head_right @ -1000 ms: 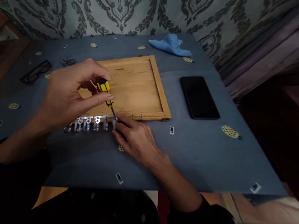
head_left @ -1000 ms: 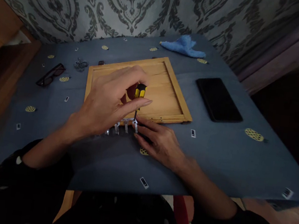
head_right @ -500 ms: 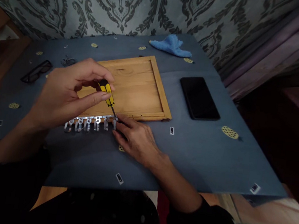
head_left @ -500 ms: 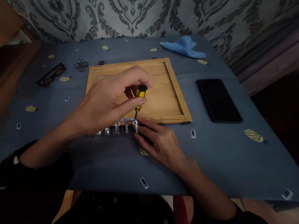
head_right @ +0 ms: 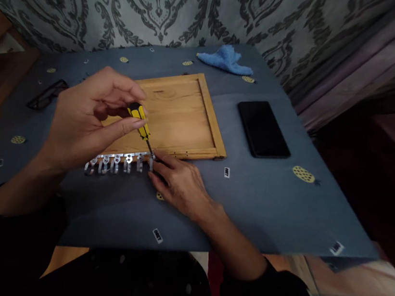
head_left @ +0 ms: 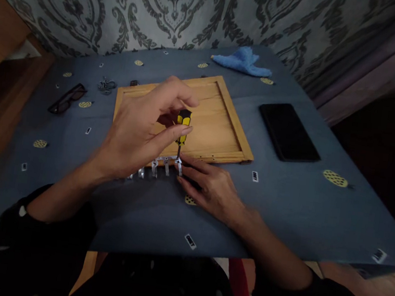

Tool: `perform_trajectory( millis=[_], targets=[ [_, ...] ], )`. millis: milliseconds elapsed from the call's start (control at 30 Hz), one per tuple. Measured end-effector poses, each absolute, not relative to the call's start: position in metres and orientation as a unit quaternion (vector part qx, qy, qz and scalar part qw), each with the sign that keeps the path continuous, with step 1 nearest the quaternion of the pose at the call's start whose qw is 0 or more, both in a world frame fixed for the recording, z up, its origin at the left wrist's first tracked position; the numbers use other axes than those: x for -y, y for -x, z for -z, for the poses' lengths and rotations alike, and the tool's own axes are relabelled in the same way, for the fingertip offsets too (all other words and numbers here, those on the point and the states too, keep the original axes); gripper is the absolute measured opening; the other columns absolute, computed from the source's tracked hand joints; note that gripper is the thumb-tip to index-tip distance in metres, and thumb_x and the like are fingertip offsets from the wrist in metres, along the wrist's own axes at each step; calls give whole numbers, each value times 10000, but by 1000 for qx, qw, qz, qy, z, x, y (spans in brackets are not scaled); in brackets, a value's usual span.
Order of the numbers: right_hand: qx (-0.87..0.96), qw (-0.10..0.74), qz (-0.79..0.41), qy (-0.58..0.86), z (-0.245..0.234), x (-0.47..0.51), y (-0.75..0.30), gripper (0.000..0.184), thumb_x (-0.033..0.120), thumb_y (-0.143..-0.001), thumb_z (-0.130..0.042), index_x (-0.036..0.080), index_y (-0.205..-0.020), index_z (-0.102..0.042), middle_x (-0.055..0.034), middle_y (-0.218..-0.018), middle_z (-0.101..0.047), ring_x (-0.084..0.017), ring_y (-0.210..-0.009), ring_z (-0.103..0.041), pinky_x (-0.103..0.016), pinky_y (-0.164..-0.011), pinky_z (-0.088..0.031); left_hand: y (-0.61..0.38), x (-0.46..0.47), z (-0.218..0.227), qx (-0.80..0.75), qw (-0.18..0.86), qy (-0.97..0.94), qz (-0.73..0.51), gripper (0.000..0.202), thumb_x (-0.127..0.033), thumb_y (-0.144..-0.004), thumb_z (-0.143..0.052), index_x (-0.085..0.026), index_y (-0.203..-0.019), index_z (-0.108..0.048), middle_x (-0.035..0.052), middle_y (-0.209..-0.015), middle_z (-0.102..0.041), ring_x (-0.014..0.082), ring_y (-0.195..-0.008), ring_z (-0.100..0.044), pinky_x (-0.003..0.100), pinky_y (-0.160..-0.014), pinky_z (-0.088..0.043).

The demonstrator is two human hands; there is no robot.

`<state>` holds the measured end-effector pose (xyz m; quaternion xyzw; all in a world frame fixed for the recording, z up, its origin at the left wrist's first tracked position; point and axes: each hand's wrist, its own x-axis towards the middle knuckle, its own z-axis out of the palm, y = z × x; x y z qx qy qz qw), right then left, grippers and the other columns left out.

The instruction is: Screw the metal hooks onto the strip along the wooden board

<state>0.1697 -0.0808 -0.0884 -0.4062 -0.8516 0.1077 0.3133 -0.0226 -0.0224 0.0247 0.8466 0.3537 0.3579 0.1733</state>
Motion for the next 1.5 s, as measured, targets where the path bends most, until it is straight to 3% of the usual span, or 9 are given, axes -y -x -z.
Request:
perform_trajectory(
  millis=[367, 800, 1500],
  targets=[
    [850, 316, -121, 405, 89, 81, -170, 246, 231, -984, -547, 188, -1106, -757, -105, -1300, -716, -234, -1033, -759, -354, -848, -643, 27, 24, -41, -330, 220, -817, -418, 171, -157, -878, -674, -246, -1010, -611, 9, -963, -685, 155, -889, -699, 315, -783, -606],
    [850, 310, -118, 409, 89, 81, -170, 246, 244, -988, -536, 188, -1085, -756, -92, -1311, -712, -224, -1038, -755, -337, -850, -639, 26, 21, -29, -346, 186, -846, -361, 163, -278, -918, -662, -252, -1073, -618, 23, -1010, -703, 155, -925, -690, 286, -805, -612],
    [851, 319, -107, 403, 89, 81, -170, 232, 227, -982, -556, 168, -1083, -757, -120, -1296, -717, -235, -1031, -760, -339, -860, -637, 23, 18, -24, -313, 146, -867, -359, 159, -213, -919, -636, -202, -1077, -625, 20, -1001, -704, 131, -866, -674, 250, -762, -610]
  ],
)
